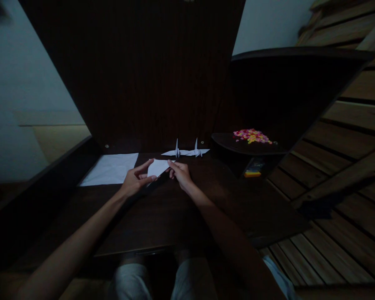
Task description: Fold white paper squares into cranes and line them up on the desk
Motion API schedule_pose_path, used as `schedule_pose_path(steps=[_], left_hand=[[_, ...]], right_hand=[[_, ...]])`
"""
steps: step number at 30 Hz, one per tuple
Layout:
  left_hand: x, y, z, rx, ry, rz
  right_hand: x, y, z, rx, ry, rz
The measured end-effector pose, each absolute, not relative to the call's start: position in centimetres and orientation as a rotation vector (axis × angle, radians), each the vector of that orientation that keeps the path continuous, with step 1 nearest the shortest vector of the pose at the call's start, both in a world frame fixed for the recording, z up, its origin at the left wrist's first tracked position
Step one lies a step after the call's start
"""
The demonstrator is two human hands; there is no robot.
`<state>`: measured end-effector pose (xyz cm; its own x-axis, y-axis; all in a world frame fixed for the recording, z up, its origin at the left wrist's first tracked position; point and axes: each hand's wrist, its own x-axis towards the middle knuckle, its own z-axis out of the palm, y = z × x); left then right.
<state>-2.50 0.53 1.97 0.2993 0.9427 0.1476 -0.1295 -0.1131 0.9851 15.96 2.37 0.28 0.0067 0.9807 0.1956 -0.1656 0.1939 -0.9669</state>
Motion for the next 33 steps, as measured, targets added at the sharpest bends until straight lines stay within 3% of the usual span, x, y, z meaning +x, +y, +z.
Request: schedule_pose_path(steps=[21,33], left_hand=[[-1.9,0.4,1.3,1.276,0.838,1.103],[-1.8,1.1,0.5,1.294,0.812,1.090]], right_hand=[[14.7,1.5,-0.6,-1.013,-1.357,1.128],[16.6,2.7,0.4,-1.022,-1.146,1.123]])
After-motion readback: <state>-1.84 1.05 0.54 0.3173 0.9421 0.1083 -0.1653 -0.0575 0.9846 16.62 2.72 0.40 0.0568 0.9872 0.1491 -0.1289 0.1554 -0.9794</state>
